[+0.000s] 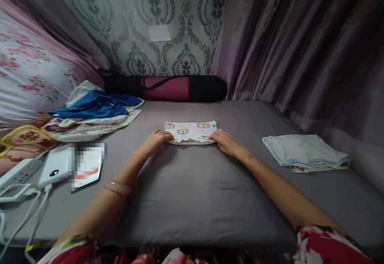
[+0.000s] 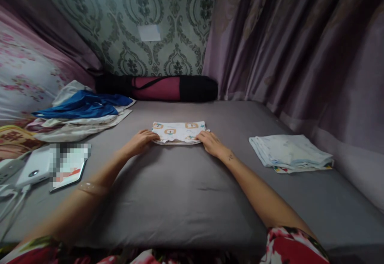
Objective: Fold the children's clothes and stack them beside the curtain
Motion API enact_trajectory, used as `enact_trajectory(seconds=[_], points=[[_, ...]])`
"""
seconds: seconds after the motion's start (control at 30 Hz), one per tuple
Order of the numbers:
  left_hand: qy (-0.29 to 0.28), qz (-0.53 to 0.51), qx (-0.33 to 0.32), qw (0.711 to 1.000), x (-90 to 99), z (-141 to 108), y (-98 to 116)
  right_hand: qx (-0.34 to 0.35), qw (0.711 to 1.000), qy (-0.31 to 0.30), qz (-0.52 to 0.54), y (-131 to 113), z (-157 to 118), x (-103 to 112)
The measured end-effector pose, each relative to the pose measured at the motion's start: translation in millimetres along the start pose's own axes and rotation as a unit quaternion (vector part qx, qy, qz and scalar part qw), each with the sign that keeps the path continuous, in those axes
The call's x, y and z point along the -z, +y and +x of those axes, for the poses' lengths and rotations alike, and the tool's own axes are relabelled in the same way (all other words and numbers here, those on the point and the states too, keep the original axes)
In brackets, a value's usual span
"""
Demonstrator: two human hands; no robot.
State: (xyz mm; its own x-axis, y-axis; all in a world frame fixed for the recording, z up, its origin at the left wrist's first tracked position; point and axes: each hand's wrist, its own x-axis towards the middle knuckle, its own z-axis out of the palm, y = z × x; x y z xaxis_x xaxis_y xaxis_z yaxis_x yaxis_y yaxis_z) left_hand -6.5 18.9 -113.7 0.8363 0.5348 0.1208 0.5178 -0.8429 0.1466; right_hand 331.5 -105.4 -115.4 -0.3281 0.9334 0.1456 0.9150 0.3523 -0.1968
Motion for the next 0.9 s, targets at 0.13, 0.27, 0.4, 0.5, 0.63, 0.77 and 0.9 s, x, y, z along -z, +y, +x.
enact_trajectory(seconds=[0.13, 0.27, 0.4, 0.5, 0.63, 0.77, 0.9], points=[[-0.025, 0.004, 0.02, 0.999, -0.3, -4, 1, 0.005, 1.0, -0.004, 0.023, 0, -5, 0], [-0.038, -0.008, 0.075, 0.996, 6.6, 9, 7, -0.048, 0.998, -0.018, 0.026, -5, 7, 5], [0.033, -0.002, 0.155, 0.987, 12.0, 40, 29, -0.109, 0.994, 0.024, 0.003, -19, 41, 1], [0.068, -0.002, 0.168, 0.983, 6.1, 68, 50, -0.128, 0.991, 0.044, -0.013, -32, 69, -10], [0.057, 0.016, 0.19, 0.98, -15.3, 94, 68, -0.154, 0.988, 0.019, -0.027, -47, 93, -27], [0.005, 0.031, 0.209, 0.977, -37.2, 100, 70, -0.165, 0.986, -0.01, -0.03, -51, 98, -38], [-0.021, 0.04, 0.209, 0.977, -47.1, 98, 65, -0.178, 0.983, -0.04, -0.018, -49, 98, -41]])
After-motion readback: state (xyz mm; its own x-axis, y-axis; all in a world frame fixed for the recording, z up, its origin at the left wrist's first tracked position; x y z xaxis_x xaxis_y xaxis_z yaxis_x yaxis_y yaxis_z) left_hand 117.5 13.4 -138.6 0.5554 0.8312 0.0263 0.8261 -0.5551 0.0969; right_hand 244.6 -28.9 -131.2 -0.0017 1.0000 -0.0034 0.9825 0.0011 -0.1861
